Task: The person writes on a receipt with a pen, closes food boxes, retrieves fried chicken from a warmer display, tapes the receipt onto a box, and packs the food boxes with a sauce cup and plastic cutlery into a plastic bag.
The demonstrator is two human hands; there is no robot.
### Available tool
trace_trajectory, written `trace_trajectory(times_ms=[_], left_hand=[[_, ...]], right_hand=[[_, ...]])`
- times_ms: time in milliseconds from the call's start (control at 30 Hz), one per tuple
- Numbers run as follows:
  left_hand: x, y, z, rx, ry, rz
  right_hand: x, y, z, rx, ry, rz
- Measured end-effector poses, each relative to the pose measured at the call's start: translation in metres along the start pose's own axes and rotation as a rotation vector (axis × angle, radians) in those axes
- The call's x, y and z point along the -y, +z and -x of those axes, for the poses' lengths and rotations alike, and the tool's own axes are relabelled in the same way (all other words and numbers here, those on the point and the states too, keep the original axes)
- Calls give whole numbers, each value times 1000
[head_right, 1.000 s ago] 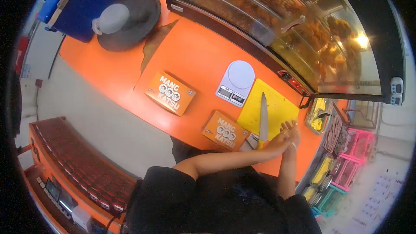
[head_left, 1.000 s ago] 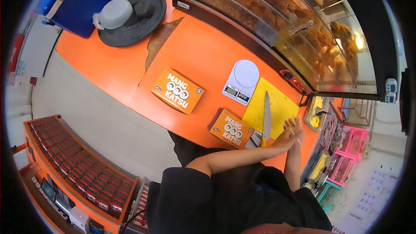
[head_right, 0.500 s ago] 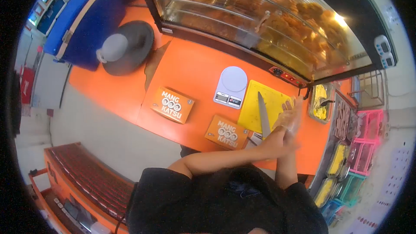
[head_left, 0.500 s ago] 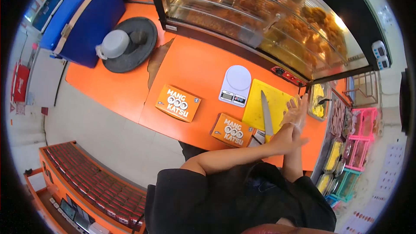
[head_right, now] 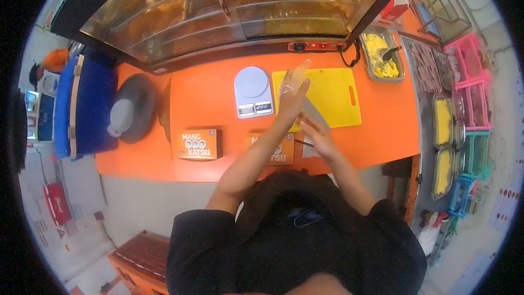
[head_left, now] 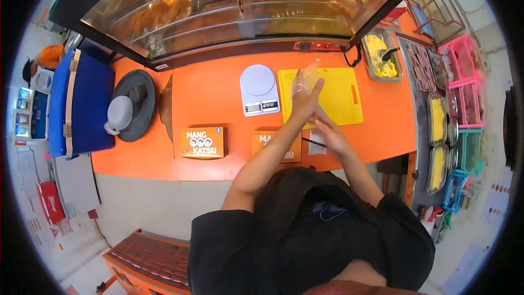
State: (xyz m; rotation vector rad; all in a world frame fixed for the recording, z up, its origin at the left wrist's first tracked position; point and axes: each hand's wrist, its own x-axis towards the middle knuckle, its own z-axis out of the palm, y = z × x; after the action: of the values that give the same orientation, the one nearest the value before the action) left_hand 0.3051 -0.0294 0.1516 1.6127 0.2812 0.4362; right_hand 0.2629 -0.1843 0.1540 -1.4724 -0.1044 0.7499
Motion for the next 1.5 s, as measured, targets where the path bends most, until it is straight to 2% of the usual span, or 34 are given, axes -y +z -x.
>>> trace_trajectory(times_ms=[33, 67, 133, 167, 233, 267, 333, 433, 533, 600, 700, 900, 1000, 1100, 1200, 1300, 1333, 1433, 1500], left_hand=[[-5, -7, 1, 46, -27, 127], [11, -4, 6, -12, -267, 268], [24, -11, 16, -93, -568, 528], [30, -10, 17, -131, -716, 664], [67, -9, 20, -186, -784, 818], [81, -8, 27, -213, -835, 892], [89, -11, 36, -236, -853, 840], [87, -15, 42, -271, -856, 819], [89, -19, 45, -280, -895, 776], [84, -24, 48, -260, -957, 723], [82, -28, 52, -172, -985, 743], [98, -6, 44, -256, -997, 750], [87, 17, 31, -93, -984, 726], [107, 46, 11, 56, -1023, 857], [121, 52, 11, 59, -1022, 889], [123, 28, 34, -7, -923, 494], [101, 12, 45, 10, -851, 370], [54, -41, 88, -18, -652, 169], [54, -71, 117, -18, -430, -83]], right_hand=[[-11, -16, -1, -50, -44, 216], [-21, -34, -5, -231, -94, 298], [-68, -90, -10, -437, -320, 911], [-84, -104, -11, -354, -254, 917], [-107, -125, 1, -195, -107, 927], [-111, -123, 10, -187, -147, 1004], [-109, -103, 19, -163, -222, 1158], [-114, -99, 18, -178, -270, 1180], [-131, -108, 12, -201, -151, 1128], [-142, -114, 14, -299, -225, 1103], [-142, -135, 22, -365, -228, 1067], [-135, -157, 51, -420, -195, 978], [-123, -148, 54, -441, -274, 893], [-124, -130, 35, -417, -372, 819], [-134, -121, 14, -403, -378, 829], [-138, -113, 6, -437, -333, 868], [-138, -108, 8, -455, -309, 879], [-108, -90, 18, -554, -490, 1037], [-97, -82, 22, -343, -453, 1071]])
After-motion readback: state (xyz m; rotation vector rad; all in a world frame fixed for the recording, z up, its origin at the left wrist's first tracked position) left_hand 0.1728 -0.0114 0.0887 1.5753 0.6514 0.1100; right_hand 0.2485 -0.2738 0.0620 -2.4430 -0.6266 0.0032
